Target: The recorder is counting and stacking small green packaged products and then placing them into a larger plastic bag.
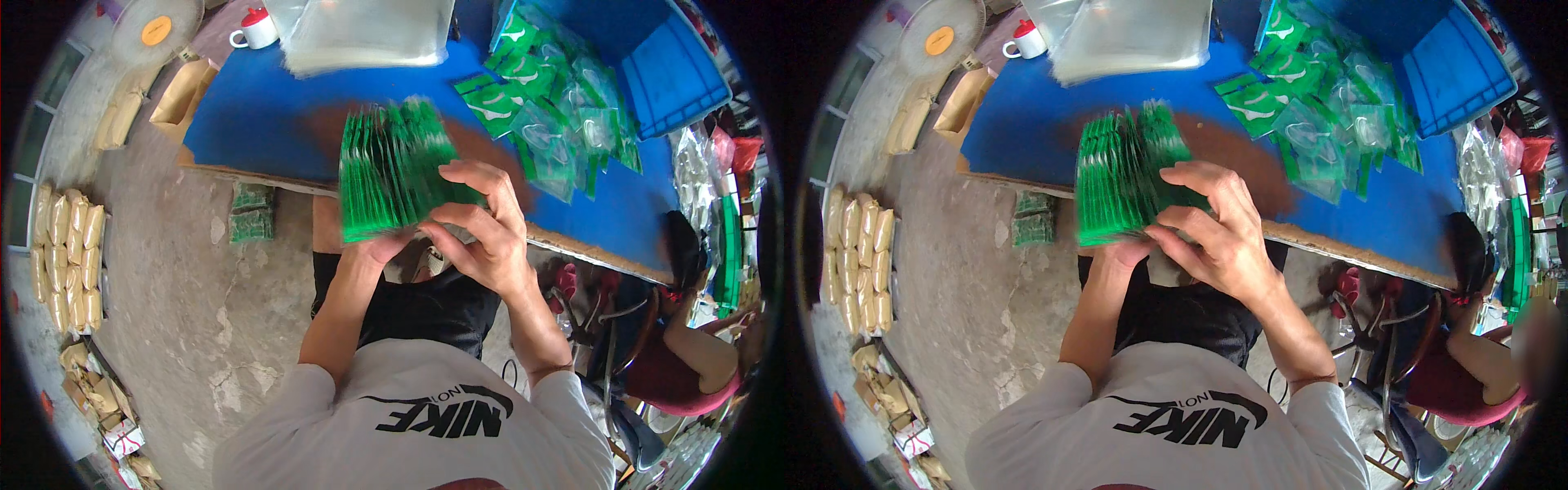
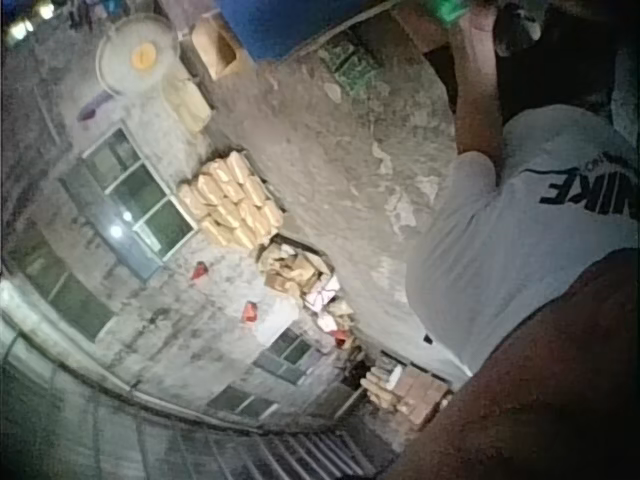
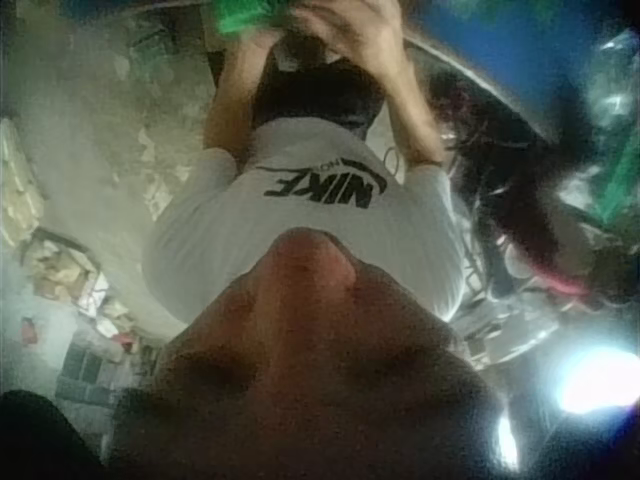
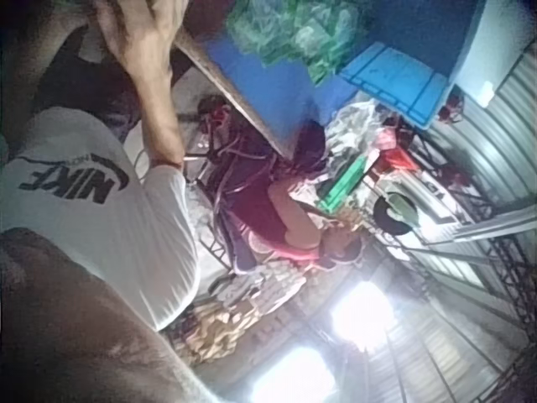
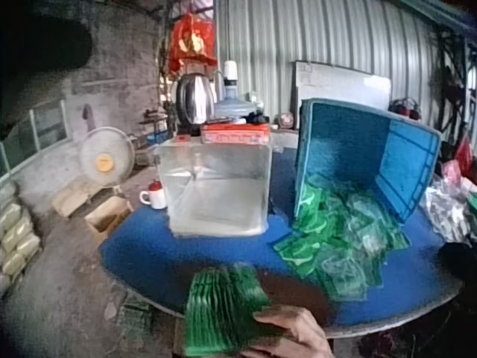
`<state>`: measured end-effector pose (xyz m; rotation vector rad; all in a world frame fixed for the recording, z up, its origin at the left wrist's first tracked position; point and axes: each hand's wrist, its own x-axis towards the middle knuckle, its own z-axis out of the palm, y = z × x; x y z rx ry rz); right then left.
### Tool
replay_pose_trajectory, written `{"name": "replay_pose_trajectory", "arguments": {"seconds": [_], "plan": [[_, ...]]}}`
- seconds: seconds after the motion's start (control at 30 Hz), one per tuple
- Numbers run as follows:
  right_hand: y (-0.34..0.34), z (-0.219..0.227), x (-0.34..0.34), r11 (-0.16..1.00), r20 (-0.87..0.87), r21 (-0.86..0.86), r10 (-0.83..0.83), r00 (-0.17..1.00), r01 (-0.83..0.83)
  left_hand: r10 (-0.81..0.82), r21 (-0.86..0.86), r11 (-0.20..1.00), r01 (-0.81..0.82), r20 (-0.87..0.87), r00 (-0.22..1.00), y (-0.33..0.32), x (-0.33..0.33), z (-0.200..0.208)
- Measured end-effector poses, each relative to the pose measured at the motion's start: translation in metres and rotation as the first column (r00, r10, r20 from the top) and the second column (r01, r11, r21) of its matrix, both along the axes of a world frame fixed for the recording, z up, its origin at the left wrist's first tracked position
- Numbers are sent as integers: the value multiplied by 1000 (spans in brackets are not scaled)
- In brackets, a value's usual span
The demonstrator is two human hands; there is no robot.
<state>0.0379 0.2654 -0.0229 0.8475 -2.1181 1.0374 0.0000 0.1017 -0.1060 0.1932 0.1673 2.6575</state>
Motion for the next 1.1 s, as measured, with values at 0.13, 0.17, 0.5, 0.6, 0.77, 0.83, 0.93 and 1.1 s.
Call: {"name": "replay_pose_trajectory", "arguments": {"seconds": [0.13, 0.17, 0.5, 0.6, 0.77, 0.83, 0.93, 1.1], "plan": [[-2, 2, 2, 1000, 16, 5, 1, 1000, -1, -10, 16, 1000, 10, -12, 1000, 2, 0, -3], [-3, 2, 2, 1000, 4, 3, 2, 1000, -2, -1, -4, 1000, 1, -13, 1000, 2, 0, -4], [-4, 9, 2, 994, 6, 106, 40, 999, -40, 31, -65, 997, -32, -23, 999, 2, 3, -5], [-10, 3, 2, 1000, 22, 27, 2, 1000, -2, 57, -76, 995, -60, -38, 998, 2, 5, -5], [-15, -5, 1, 999, -20, -31, -39, 999, 38, 71, -45, 996, -76, -102, 992, 0, 4, -13], [-14, -6, 0, 999, -19, -24, -31, 999, 30, 73, -33, 996, -77, -106, 992, 1, 4, -12], [-12, -5, 1, 999, -23, -15, -30, 999, 29, 70, -21, 997, -73, -127, 989, 4, 4, -6], [-13, 1, 1, 999, -57, 44, 12, 998, -9, 10, -13, 1000, -12, -104, 995, 2, 4, -10]]}}
